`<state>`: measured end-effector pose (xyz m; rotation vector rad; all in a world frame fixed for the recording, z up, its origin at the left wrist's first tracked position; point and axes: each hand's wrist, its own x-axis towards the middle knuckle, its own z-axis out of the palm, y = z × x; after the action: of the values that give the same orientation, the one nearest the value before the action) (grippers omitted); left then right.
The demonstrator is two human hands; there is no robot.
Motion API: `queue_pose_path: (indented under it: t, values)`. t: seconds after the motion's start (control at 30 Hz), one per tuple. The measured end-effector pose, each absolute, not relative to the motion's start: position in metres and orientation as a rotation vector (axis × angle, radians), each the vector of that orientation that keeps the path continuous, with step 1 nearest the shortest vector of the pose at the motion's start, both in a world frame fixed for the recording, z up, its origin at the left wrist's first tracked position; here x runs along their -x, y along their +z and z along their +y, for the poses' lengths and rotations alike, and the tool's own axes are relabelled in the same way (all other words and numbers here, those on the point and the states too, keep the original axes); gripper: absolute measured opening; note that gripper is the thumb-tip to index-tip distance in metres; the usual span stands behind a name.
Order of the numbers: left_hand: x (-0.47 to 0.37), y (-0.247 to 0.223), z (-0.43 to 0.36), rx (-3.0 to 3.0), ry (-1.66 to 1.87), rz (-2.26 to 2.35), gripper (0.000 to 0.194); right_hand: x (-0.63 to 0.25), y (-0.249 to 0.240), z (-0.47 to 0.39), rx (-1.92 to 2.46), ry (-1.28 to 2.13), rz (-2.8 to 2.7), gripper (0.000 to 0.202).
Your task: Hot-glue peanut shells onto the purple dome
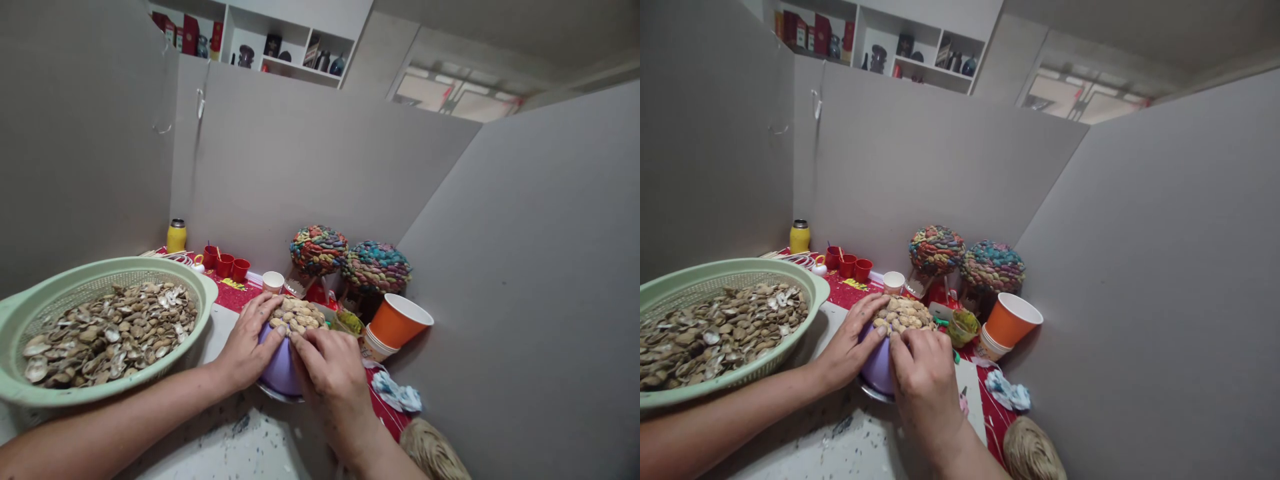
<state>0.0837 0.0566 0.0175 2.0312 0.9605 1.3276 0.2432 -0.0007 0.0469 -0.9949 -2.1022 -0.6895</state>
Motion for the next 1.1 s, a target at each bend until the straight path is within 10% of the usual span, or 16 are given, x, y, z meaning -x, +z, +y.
queue_pose_path:
  t: [1.1]
  values:
    - [-0.088,0.017,0.062,-1.992,1.293,0.954,0.049,-0.26,0.032,-0.005,0.828,-0.597,-1.962,0.018]
